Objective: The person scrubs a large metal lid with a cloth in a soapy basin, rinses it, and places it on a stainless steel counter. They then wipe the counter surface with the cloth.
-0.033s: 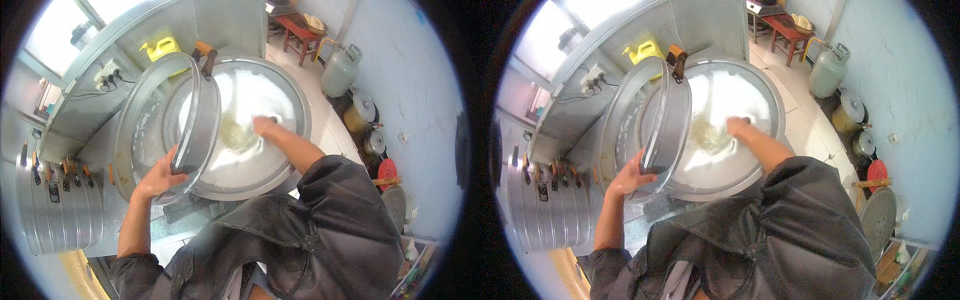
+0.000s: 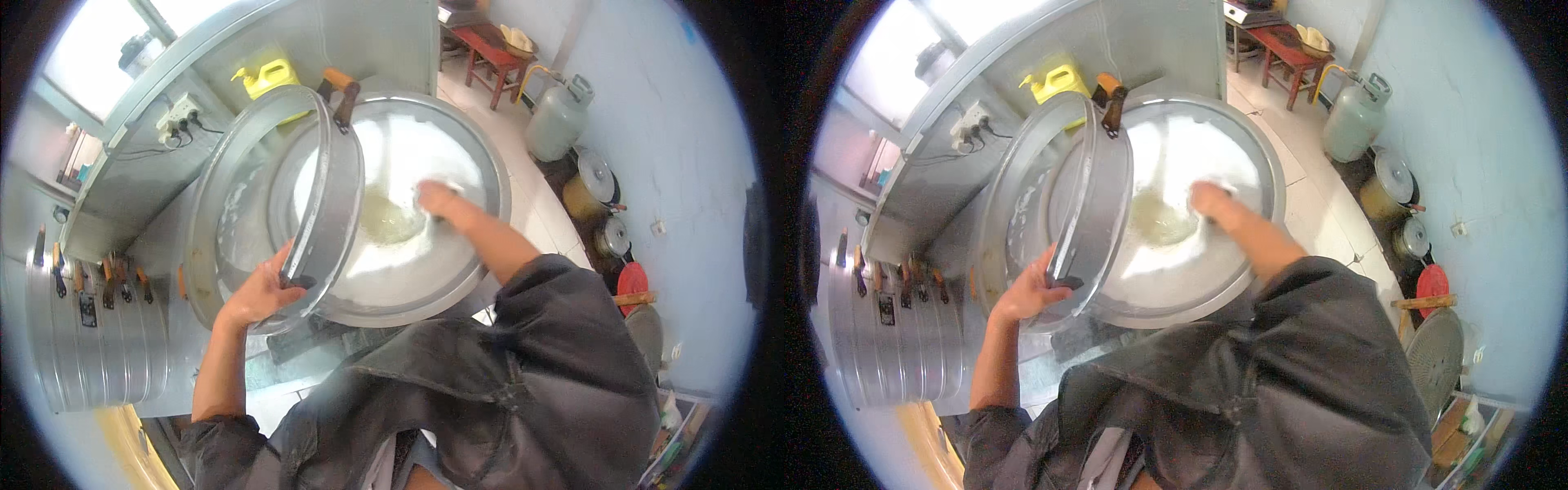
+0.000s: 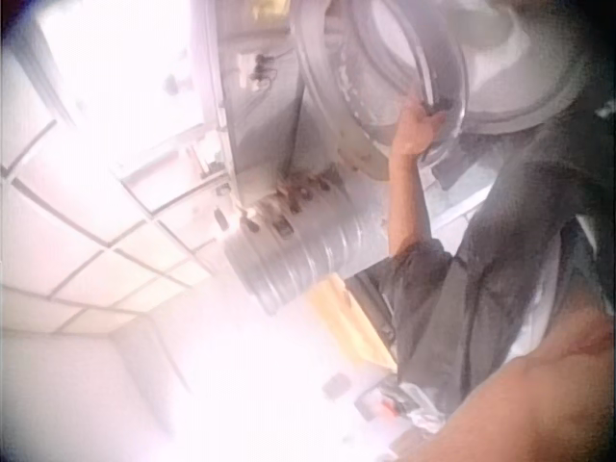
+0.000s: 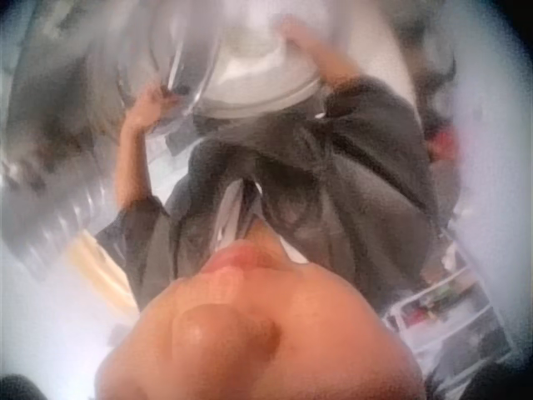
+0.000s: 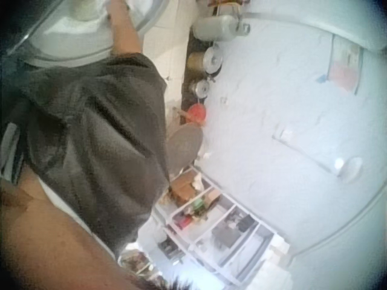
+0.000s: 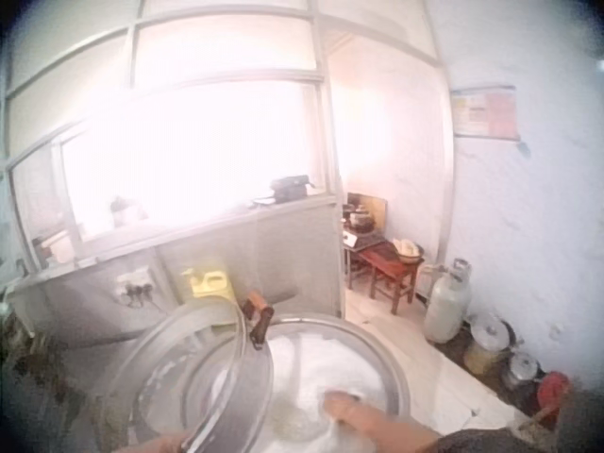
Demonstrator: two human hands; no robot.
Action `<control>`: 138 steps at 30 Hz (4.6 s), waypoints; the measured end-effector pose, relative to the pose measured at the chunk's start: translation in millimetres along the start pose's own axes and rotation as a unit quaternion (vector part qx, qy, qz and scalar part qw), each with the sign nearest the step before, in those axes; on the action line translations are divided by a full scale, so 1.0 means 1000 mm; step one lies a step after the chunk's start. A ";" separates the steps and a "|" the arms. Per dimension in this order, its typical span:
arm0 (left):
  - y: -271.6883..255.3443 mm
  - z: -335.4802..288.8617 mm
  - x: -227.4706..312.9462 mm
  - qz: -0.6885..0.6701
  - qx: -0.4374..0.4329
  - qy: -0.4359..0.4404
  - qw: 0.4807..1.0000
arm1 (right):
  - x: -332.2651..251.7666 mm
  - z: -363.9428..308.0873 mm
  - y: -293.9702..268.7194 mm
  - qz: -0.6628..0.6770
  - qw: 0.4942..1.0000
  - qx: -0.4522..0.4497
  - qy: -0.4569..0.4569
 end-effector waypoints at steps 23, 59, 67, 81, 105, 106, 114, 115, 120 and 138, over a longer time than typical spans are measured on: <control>-0.006 0.064 0.058 -0.001 0.061 0.047 0.997 | -0.154 -0.007 -0.082 0.214 0.731 0.599 -0.249; 0.041 0.003 0.016 -0.048 0.030 -0.057 0.997 | -0.035 0.013 -0.129 0.252 0.902 0.231 -0.262; 0.055 0.011 0.019 -0.082 0.025 -0.055 0.995 | -0.139 0.039 -0.178 0.237 0.838 0.408 -0.275; 0.050 0.045 0.063 -0.149 0.178 -0.040 0.972 | -0.131 0.024 -0.123 0.274 0.740 0.501 -0.354; 0.049 0.047 0.082 -0.124 0.159 0.022 0.979 | -0.064 -0.037 0.032 -0.200 0.860 -0.186 -0.432; 0.053 0.040 0.075 -0.114 0.157 0.003 0.981 | -0.060 -0.030 0.039 -0.246 0.862 -0.163 -0.413; 0.061 0.030 0.061 -0.162 0.120 -0.011 0.979 | -0.003 0.028 -0.050 0.182 0.980 -0.003 -0.080; 0.060 0.032 0.065 -0.160 0.120 0.002 0.980 | -0.012 0.022 -0.068 0.271 0.958 -0.007 -0.089; 0.044 0.063 0.087 -0.195 0.100 0.006 0.976 | -0.096 -0.031 -0.141 0.379 0.853 0.196 -0.301; 0.054 0.066 0.085 -0.170 0.092 -0.010 0.981 | -0.134 0.010 -0.128 0.287 0.774 0.395 -0.404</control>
Point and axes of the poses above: each hand's wrist, its own z-axis towards the middle knuckle, its own y-axis out of the palm, x = y × z, the point moved 7 cm from there along z, towards the middle knuckle, and after that the axes turned 12 degrees about -y, right-handed, at the moved point
